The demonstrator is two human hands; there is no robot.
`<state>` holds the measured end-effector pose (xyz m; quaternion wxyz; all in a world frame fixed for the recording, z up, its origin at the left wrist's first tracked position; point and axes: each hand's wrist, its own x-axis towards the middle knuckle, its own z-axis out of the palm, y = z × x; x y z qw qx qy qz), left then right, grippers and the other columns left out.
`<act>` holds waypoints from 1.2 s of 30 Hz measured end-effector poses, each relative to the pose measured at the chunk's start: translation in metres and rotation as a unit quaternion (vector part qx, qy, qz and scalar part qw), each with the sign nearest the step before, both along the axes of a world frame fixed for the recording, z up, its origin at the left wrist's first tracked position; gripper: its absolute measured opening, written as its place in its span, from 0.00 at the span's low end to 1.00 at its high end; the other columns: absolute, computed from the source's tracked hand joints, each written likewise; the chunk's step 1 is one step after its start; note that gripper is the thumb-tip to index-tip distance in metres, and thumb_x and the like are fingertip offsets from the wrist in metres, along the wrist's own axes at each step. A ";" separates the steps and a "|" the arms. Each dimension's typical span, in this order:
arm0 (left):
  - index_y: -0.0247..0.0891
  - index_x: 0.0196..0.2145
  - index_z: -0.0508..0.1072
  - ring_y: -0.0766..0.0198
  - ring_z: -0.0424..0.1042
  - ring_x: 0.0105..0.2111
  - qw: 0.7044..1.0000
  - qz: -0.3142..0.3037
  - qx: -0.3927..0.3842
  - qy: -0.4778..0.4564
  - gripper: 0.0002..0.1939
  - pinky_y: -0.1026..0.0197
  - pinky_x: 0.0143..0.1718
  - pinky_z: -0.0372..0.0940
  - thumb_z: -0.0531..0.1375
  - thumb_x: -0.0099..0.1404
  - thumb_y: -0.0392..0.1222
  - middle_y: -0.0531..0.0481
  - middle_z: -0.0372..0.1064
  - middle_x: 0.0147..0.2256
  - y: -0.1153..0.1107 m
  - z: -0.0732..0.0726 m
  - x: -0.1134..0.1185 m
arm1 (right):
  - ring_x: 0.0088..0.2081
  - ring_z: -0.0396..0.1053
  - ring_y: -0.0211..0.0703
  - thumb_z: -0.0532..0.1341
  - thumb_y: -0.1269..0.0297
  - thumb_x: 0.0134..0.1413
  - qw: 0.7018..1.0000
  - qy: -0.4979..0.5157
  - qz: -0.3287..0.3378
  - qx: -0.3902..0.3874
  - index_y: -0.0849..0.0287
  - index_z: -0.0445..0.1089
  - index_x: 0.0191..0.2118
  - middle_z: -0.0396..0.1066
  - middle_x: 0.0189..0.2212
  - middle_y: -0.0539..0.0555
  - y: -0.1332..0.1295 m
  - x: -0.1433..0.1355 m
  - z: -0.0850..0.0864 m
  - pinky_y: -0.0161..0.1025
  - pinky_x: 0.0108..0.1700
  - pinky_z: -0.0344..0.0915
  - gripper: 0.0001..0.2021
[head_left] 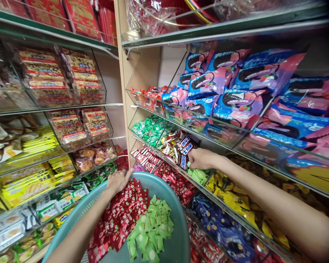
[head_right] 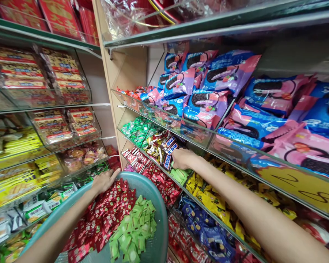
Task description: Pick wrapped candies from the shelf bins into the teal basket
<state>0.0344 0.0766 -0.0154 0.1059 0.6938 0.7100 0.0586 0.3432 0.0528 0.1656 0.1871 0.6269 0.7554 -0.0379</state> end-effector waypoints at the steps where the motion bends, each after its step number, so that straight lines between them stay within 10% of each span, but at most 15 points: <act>1: 0.38 0.35 0.70 0.51 0.69 0.42 1.000 0.000 0.000 0.000 0.38 0.48 0.46 0.55 0.31 0.57 0.66 0.39 0.72 0.40 0.000 0.000 0.000 | 0.39 0.69 0.46 0.59 0.63 0.43 1.000 -0.004 -0.001 0.001 0.58 0.70 0.36 0.71 0.38 0.56 -0.001 -0.001 0.001 0.35 0.33 0.59 0.11; 16: 0.37 0.38 0.70 0.50 0.67 0.45 1.000 -0.006 -0.006 0.003 0.40 0.48 0.46 0.55 0.30 0.56 0.66 0.36 0.71 0.42 0.001 0.002 0.004 | 0.34 0.67 0.44 0.52 0.65 0.51 0.984 -0.012 0.047 0.174 0.60 0.67 0.32 0.70 0.31 0.57 -0.043 -0.011 0.032 0.37 0.29 0.53 0.08; 27: 0.38 0.36 0.70 0.49 0.68 0.44 1.000 -0.003 -0.002 0.003 0.40 0.47 0.46 0.55 0.30 0.56 0.67 0.36 0.71 0.42 0.000 0.003 0.008 | 0.34 0.65 0.42 0.57 0.66 0.48 0.975 0.107 0.193 0.017 0.61 0.68 0.33 0.71 0.32 0.54 -0.086 -0.063 -0.040 0.37 0.32 0.54 0.06; 36: 0.38 0.36 0.71 0.50 0.69 0.42 1.000 0.003 -0.002 0.004 0.40 0.48 0.45 0.56 0.30 0.56 0.67 0.38 0.72 0.41 0.000 0.001 0.002 | 0.41 0.65 0.48 0.51 0.73 0.53 0.977 -0.027 0.114 0.180 0.62 0.69 0.34 0.71 0.34 0.60 -0.043 -0.017 0.021 0.40 0.38 0.57 0.09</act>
